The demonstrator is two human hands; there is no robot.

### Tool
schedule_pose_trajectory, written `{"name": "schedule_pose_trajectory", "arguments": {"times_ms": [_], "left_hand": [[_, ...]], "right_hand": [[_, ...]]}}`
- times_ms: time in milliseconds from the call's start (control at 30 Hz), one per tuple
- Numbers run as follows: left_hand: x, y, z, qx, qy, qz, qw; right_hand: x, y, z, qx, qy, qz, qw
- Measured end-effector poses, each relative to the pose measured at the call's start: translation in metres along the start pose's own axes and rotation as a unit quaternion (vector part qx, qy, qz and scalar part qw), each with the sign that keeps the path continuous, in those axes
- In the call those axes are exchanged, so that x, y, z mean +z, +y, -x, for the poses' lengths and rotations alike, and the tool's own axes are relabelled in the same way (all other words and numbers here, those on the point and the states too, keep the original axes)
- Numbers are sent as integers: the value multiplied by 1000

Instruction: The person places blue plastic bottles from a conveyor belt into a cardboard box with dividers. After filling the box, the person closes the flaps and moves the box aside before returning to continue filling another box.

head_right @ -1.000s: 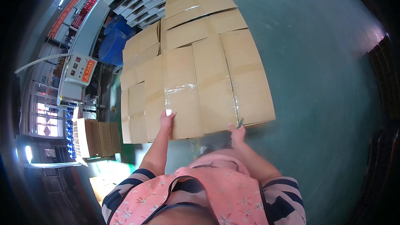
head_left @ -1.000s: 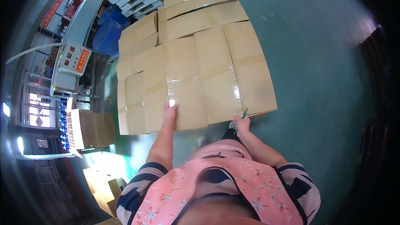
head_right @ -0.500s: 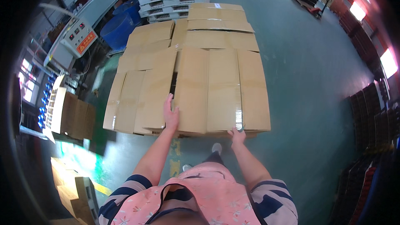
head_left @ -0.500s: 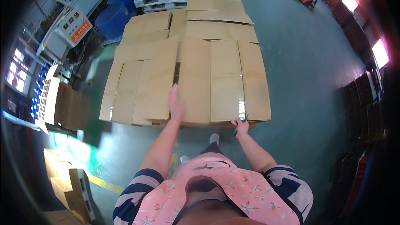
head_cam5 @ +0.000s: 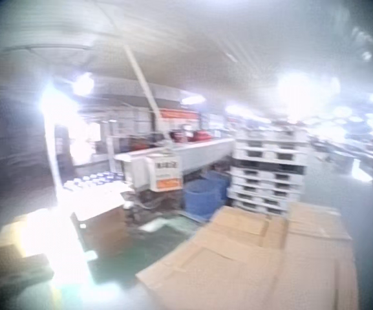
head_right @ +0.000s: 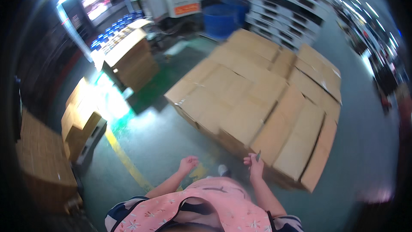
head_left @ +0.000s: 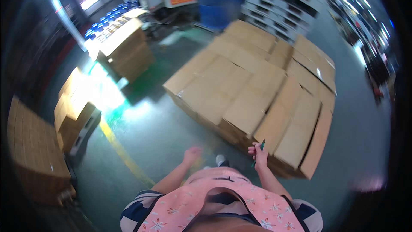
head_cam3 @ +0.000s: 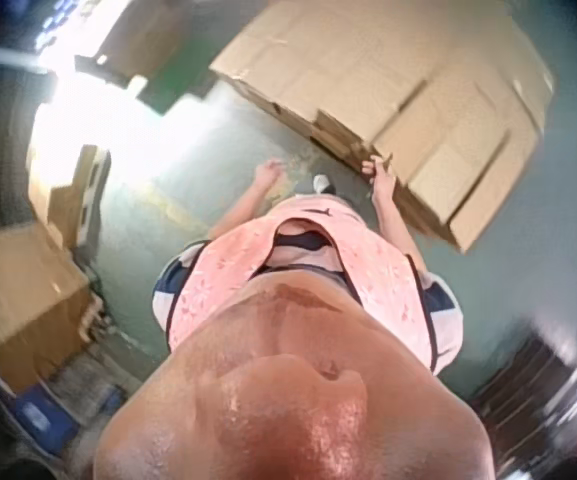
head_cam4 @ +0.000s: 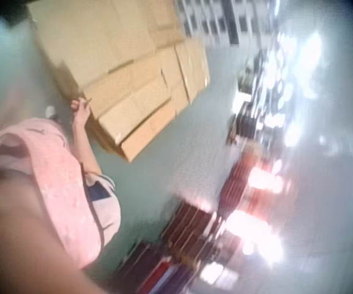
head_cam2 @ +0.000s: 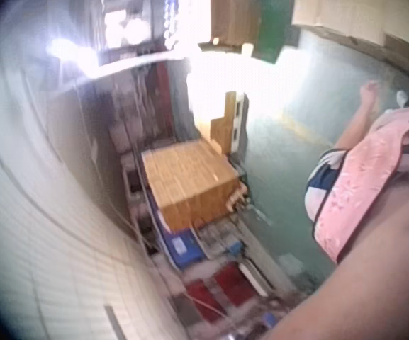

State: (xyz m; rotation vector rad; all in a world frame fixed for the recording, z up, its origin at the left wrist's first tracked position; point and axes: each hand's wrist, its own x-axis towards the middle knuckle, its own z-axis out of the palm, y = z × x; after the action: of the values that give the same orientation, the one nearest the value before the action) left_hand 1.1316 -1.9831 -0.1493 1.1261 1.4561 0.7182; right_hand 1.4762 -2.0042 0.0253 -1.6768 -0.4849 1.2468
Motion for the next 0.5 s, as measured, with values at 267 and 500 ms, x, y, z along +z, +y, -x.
{"name": "schedule_pose_trajectory", "arguments": {"times_ms": [267,500], "left_hand": [[-91,-118,130,-261,287,282,878],[-93,-177,238,-397,411,406,713]], "right_hand": [[121,-11,-83,41,-273,122,953],[263,19,-101,-22,-400,249,882]]}}
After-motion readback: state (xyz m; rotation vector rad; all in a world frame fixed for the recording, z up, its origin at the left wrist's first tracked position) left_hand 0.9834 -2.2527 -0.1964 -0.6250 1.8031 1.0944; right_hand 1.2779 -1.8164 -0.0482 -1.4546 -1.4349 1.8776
